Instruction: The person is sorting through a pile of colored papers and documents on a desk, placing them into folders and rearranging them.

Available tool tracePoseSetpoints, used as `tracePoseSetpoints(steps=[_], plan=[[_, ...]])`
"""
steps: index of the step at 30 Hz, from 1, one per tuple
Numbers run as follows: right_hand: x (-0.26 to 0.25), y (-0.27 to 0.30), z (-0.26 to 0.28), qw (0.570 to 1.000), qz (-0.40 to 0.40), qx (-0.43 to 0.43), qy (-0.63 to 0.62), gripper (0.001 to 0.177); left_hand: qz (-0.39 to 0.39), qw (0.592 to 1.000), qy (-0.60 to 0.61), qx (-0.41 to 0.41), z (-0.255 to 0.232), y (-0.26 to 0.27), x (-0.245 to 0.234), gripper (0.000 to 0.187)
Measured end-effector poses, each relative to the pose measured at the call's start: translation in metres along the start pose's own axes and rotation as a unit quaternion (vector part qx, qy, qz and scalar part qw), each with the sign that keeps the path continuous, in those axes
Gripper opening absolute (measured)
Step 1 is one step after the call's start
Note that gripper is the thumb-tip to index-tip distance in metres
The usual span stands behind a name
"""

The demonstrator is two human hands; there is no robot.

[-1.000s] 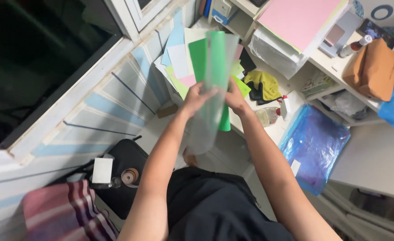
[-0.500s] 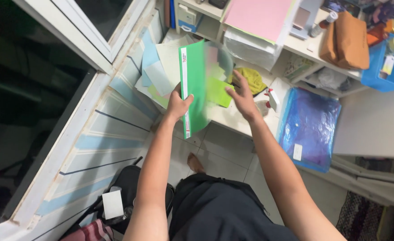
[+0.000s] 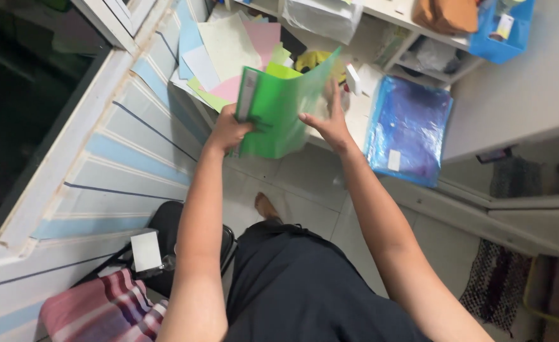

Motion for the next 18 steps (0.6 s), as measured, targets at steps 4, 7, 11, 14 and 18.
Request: tracePoseSetpoints(steps=[4, 7, 11, 14, 18], plan=[[-0.029, 0.043, -0.052, 0.993, 0.045, 0.061, -0.096, 0.065, 0.002, 0.999, 0.054, 0.001, 0.017, 0.013, 0.029, 0.038], [-0.064, 0.077, -0.073, 0.99, -0.003, 0.079, -0.116, 0.042, -0.006, 0.997, 0.009, 0.071, 0.03, -0.011, 0.054, 0.041], [-0.153, 0.109, -0.13, 0.983, -0.156, 0.047, -0.084, 0.03, 0.024, 0.995, -0.036, 0.095, 0.093, -0.045, 0.123, 0.047], [-0.225, 0.135, -0.168, 0.965, -0.257, 0.041, -0.018, 0.03, 0.173, 0.98, -0.1, 0.003, 0.079, -0.023, 0.207, 0.05], [-0.284, 0.186, -0.202, 0.922, -0.34, 0.178, 0.053, 0.054, 0.309, 0.928, -0.131, -0.162, 0.085, 0.012, 0.279, 0.039]])
Point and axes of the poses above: each hand's wrist, its own y-axis away from the middle knuckle, its own x-axis out of the palm, z = x × y, the point moved 5 cm from there along -y, towards the middle knuckle, and after that the axes turned 2 degrees about -y, right-handed, at the moved point
